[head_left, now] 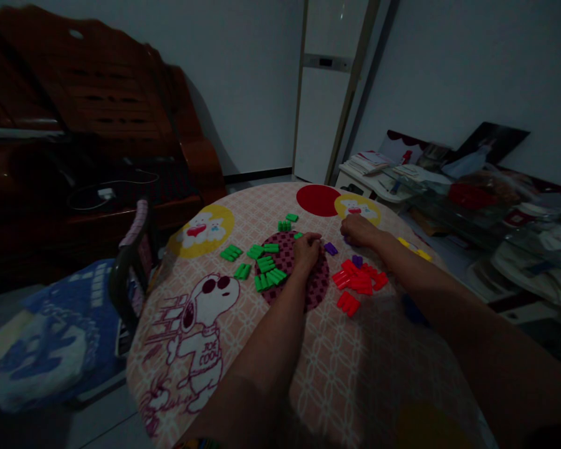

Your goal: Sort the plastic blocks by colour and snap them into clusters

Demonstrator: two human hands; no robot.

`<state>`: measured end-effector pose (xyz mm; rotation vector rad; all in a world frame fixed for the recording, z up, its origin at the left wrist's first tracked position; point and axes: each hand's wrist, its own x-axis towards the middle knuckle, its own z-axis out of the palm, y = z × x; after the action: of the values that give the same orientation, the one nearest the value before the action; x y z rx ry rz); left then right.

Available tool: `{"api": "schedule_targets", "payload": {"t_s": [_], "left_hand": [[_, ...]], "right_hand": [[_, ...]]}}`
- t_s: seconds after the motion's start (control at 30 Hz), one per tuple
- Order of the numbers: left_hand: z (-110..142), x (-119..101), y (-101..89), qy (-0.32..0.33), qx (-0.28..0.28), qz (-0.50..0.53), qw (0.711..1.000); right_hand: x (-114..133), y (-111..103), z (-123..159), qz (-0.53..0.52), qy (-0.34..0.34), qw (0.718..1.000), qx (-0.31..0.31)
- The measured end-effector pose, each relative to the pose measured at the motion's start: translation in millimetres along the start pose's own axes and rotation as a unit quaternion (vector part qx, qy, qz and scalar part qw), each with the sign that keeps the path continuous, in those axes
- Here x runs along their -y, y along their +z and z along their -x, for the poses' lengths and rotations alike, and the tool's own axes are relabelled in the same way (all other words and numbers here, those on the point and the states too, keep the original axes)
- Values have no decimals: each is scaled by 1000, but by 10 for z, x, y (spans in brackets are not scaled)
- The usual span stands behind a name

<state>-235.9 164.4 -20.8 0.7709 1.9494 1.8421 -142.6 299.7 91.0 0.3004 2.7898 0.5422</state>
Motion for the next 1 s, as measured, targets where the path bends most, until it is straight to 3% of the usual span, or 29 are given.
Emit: {"api": "schedule_targets", "payload": {"t_s": [0.23, 0.37, 0.5, 0.73, 0.87, 1.0], "left_hand": [[19, -57, -21, -8, 8, -2, 1000], [8, -27, -14, 1, 0, -12, 1000], [-11, 0, -11, 13, -5, -22, 1000], [-17, 16, -13, 7, -9, 5, 1000], [-11, 13, -16, 3, -15, 5, 1000], [-7, -5, -9, -11, -12, 8, 1000]], "right_hand": [[-30, 166, -61, -12, -4, 1000, -2], [8, 107, -9, -32, 2, 999, -18], [215, 34, 76, -88, 52, 992, -76], [556, 232, 85, -151, 73, 985, -41], [478, 202, 95, -177, 87, 979, -53], [191, 113, 238, -189, 138, 971, -56]]}}
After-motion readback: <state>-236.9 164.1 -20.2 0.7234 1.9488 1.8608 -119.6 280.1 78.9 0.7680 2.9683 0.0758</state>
